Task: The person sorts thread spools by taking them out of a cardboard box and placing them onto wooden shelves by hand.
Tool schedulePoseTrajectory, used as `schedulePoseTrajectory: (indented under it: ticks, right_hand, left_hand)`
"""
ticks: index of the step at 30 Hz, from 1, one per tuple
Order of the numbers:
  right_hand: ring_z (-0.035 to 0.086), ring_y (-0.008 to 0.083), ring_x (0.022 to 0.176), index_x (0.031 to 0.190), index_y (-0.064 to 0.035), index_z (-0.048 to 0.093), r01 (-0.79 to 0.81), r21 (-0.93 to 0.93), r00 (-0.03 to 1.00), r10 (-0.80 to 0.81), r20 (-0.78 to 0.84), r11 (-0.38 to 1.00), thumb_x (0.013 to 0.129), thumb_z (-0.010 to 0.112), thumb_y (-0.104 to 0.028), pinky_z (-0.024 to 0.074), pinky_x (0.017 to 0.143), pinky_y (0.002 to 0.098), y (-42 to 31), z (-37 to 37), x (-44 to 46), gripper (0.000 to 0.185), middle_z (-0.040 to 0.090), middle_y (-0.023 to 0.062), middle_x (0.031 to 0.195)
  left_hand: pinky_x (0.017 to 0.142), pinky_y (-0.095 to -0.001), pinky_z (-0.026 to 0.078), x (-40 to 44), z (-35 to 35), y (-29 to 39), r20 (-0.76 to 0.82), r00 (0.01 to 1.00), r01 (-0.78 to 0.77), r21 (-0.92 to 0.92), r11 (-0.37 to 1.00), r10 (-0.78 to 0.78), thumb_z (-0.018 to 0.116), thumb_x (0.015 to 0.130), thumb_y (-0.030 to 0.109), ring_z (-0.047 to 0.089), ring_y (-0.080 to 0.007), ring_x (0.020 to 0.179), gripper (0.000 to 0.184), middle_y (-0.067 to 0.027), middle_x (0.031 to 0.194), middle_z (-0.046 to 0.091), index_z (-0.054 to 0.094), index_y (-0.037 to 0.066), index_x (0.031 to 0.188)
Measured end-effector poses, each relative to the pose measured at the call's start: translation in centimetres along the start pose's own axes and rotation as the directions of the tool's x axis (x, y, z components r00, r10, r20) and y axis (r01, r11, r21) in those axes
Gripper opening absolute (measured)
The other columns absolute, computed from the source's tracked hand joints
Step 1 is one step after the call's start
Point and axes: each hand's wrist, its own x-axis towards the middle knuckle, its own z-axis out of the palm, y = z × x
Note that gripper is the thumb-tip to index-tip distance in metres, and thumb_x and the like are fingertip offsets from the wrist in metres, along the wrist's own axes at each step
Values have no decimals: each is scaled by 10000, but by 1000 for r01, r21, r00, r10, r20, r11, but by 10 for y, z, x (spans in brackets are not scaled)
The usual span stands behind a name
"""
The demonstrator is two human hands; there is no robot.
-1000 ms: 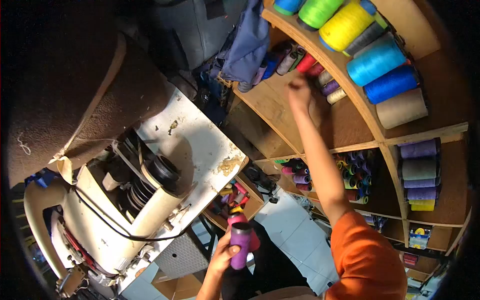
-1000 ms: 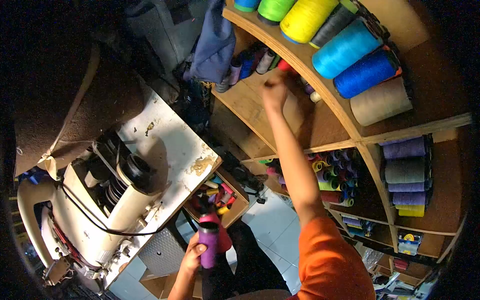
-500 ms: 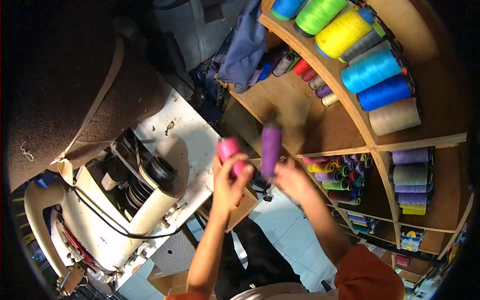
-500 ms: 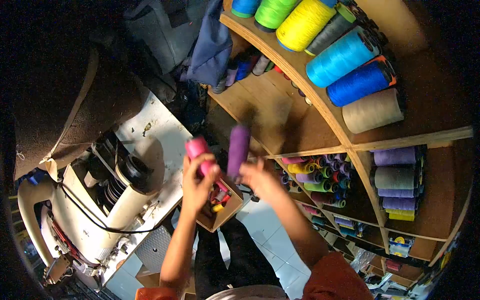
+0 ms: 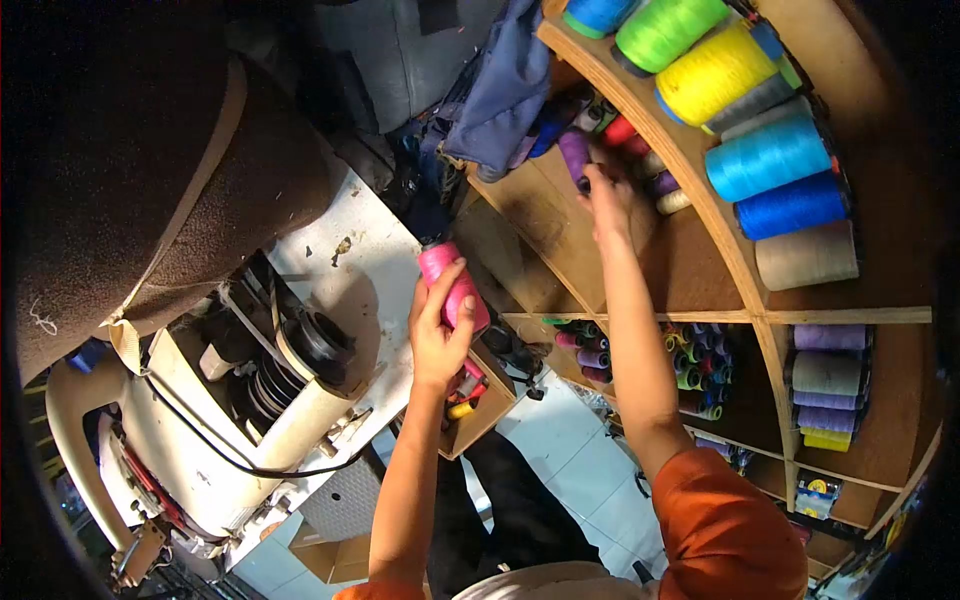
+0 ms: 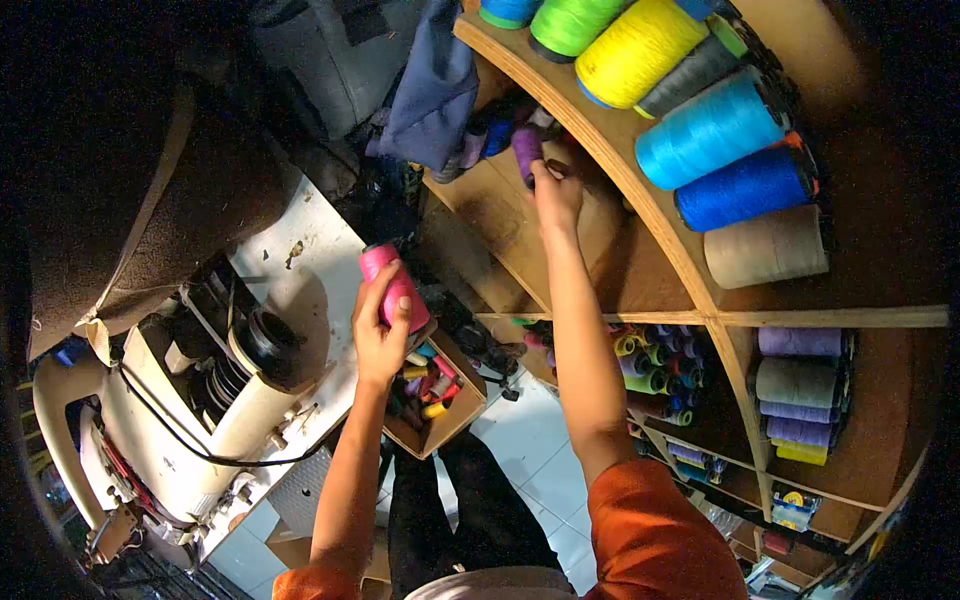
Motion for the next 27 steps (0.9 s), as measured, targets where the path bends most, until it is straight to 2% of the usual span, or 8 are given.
schedulePoseTrajectory:
  ticks: [3, 8, 11, 12, 15, 23, 25, 27]
  right_hand:
    - [622, 267, 837, 1033, -20, 590, 422, -463, 883, -470, 13, 780, 715, 718, -279, 493, 786, 367, -1, -9, 19, 430, 643, 137, 988]
    - [618, 349, 975, 1035, -11, 608, 393, -680, 889, -444, 109, 619, 687, 721, -341, 461, 826, 423, -25, -3, 55, 493, 639, 230, 1013]
    - [619, 368, 946, 1004, -3, 629, 438, -714, 844, -522, 118, 547, 698, 715, -318, 467, 812, 426, -52, -7, 34, 447, 643, 236, 986]
    - [630, 376, 885, 974, -2, 646, 546, -655, 741, -666, 86, 522, 704, 709, -299, 480, 776, 434, -51, -6, 28, 407, 656, 218, 947]
    - [636, 324, 894, 945, -2, 666, 497, -601, 825, -557, 102, 626, 608, 770, -299, 475, 843, 379, -59, -7, 8, 461, 668, 187, 923]
    - [638, 346, 930, 989, -28, 632, 522, -665, 801, -576, 165, 534, 637, 753, -273, 498, 845, 395, -22, 24, 66, 445, 662, 184, 993]
    - [645, 336, 908, 983, -40, 634, 574, -671, 669, -741, 55, 468, 646, 759, -279, 503, 827, 398, 1, 29, 83, 431, 668, 178, 964]
    - [653, 324, 888, 968, -49, 639, 570, -667, 647, -762, 5, 480, 653, 767, -286, 506, 810, 398, 14, 32, 93, 415, 674, 171, 935]
  left_hand:
    - [941, -343, 390, 0, 0, 2, -10, 1000, 23, -15, 1000, -23, 581, 887, 240, 536, -273, 1053, 382, -151, 1137, 570, 552, 44, 1214]
    - [938, -349, 394, 2, 1, 0, -20, 1000, 9, -6, 1000, -9, 586, 885, 252, 538, -277, 1054, 389, -155, 1147, 569, 550, 42, 1210]
    - [900, -345, 417, 1, 1, 2, -36, 999, 4, 11, 1000, -4, 602, 853, 186, 546, -281, 1013, 374, -154, 1094, 563, 563, 61, 1203]
    - [882, -343, 427, 3, 1, 2, -47, 999, -5, 18, 1000, 6, 609, 837, 154, 549, -282, 992, 374, -153, 1066, 560, 570, 70, 1200]
    - [927, -353, 401, 1, 2, 0, -27, 999, 33, 6, 999, -33, 585, 882, 251, 541, -279, 1051, 386, -156, 1152, 569, 554, 42, 1205]
    - [864, -343, 436, 3, 3, 0, -69, 998, -13, 18, 1000, 14, 604, 840, 151, 557, -283, 965, 368, -150, 1057, 562, 570, 67, 1197]
    - [865, -343, 435, 1, 4, 0, -67, 998, -9, 22, 1000, 11, 605, 840, 152, 557, -283, 967, 368, -149, 1057, 562, 570, 67, 1196]
    - [867, -343, 434, 2, 4, 0, -72, 997, -16, 37, 999, 19, 605, 840, 152, 556, -283, 971, 368, -148, 1058, 562, 571, 67, 1196]
